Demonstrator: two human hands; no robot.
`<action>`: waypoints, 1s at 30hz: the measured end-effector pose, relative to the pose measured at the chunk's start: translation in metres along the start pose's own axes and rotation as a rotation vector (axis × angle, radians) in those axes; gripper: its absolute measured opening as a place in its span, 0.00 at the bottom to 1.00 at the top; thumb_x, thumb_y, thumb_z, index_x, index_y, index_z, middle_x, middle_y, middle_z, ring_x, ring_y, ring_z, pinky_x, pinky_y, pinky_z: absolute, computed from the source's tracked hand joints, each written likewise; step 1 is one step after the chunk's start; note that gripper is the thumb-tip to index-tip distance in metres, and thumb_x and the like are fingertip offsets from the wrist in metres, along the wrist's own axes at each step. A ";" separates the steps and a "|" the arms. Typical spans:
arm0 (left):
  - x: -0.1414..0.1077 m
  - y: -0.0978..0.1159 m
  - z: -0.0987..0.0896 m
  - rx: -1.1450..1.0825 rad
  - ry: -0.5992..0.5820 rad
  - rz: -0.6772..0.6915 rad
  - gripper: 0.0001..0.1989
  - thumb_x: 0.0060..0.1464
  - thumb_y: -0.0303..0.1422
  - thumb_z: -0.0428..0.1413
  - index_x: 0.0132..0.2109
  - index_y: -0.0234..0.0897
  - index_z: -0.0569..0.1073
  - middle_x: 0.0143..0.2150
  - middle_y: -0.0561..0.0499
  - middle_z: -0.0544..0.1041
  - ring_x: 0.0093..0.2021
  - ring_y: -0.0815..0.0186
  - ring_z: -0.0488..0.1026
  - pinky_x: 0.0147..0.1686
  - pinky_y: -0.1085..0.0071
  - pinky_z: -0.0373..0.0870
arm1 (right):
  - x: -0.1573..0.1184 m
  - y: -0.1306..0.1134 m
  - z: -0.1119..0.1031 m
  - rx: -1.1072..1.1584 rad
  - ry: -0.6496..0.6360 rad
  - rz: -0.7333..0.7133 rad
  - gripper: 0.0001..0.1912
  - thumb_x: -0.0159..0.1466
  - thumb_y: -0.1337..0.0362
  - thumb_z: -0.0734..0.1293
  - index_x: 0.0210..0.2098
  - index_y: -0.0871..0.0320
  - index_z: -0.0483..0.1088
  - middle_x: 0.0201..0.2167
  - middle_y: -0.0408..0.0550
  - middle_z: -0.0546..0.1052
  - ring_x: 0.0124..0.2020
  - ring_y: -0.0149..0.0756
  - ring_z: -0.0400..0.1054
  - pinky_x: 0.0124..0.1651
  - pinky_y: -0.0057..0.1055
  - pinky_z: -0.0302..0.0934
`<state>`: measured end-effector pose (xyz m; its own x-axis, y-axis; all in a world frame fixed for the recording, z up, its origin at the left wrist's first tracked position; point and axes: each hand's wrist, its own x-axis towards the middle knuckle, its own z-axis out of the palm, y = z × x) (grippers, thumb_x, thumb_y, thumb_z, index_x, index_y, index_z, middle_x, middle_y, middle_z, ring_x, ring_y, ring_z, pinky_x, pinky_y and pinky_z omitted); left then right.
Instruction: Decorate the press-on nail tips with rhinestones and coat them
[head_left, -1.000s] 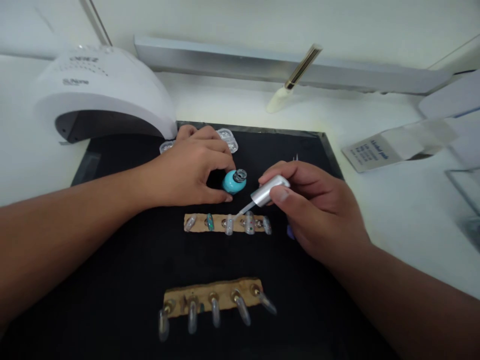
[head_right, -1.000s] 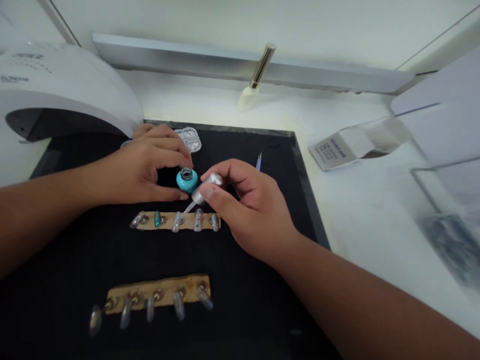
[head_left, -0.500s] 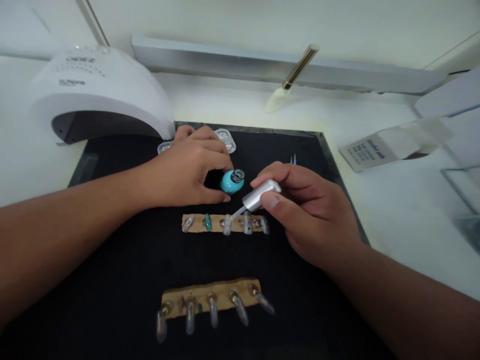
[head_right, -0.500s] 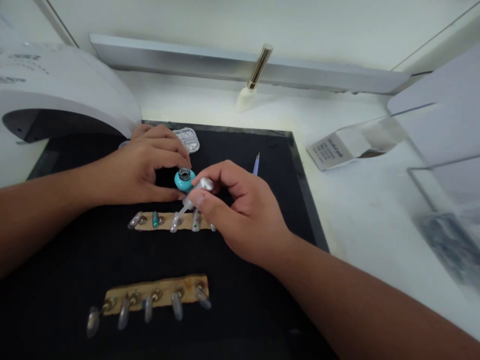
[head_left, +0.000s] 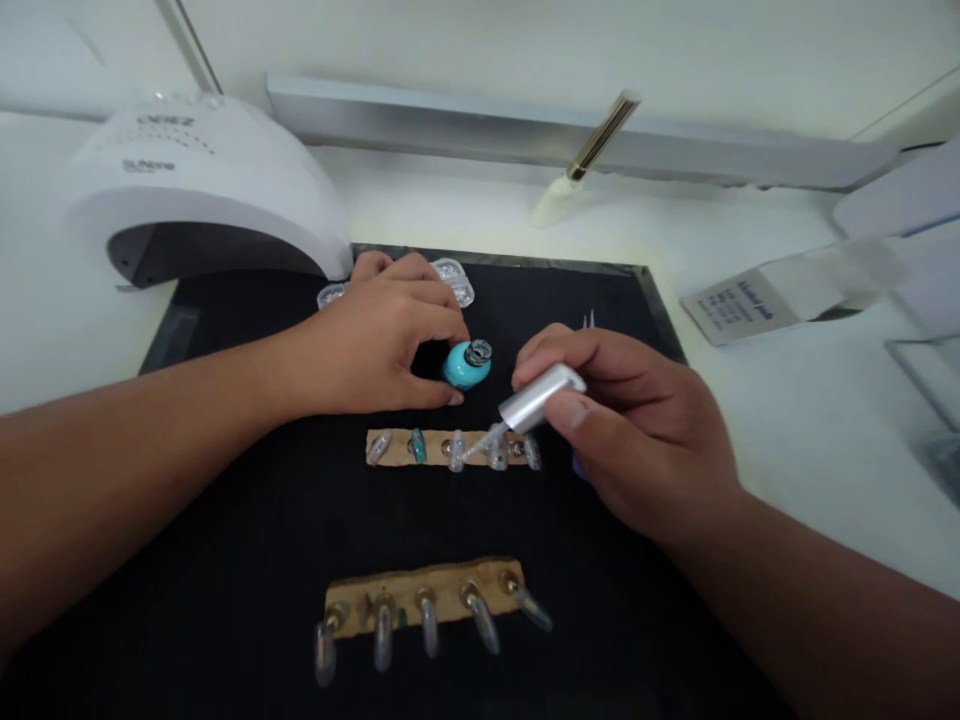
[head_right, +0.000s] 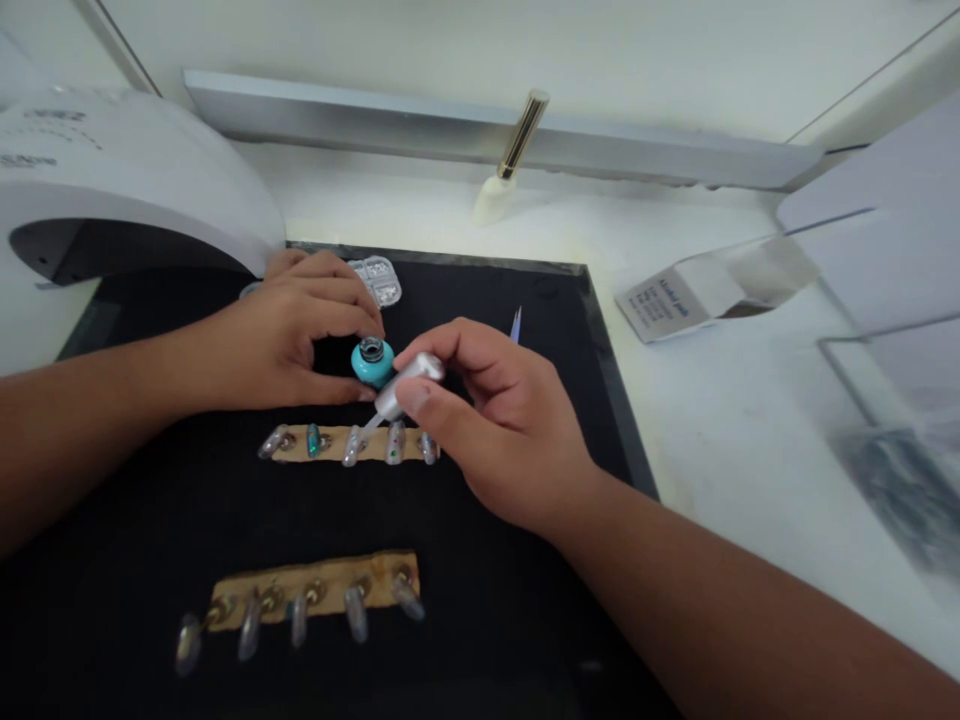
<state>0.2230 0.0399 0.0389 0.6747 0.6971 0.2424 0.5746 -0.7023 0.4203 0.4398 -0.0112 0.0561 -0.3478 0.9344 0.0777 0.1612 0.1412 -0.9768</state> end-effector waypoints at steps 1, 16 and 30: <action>0.000 0.000 0.000 0.001 -0.002 0.000 0.13 0.47 0.42 0.64 0.38 0.41 0.77 0.42 0.50 0.79 0.50 0.52 0.68 0.50 0.54 0.53 | 0.000 0.000 0.000 0.009 -0.036 0.003 0.08 0.62 0.55 0.70 0.35 0.52 0.73 0.30 0.44 0.73 0.27 0.34 0.66 0.28 0.33 0.61; 0.000 0.000 0.000 -0.009 -0.004 -0.003 0.12 0.49 0.42 0.63 0.37 0.40 0.76 0.41 0.50 0.78 0.51 0.52 0.68 0.49 0.53 0.52 | 0.003 -0.001 0.002 -0.209 0.087 -0.007 0.03 0.62 0.61 0.69 0.33 0.52 0.73 0.27 0.43 0.74 0.27 0.33 0.67 0.31 0.33 0.63; 0.000 0.000 0.000 -0.025 0.002 -0.004 0.12 0.48 0.40 0.64 0.38 0.39 0.77 0.41 0.51 0.78 0.51 0.53 0.67 0.50 0.56 0.52 | 0.000 -0.001 0.001 -0.172 -0.032 -0.092 0.03 0.62 0.63 0.69 0.35 0.55 0.73 0.30 0.43 0.73 0.28 0.31 0.67 0.29 0.30 0.60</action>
<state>0.2232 0.0402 0.0384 0.6715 0.7003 0.2422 0.5654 -0.6955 0.4434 0.4386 -0.0120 0.0565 -0.3965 0.9047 0.1557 0.2818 0.2814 -0.9173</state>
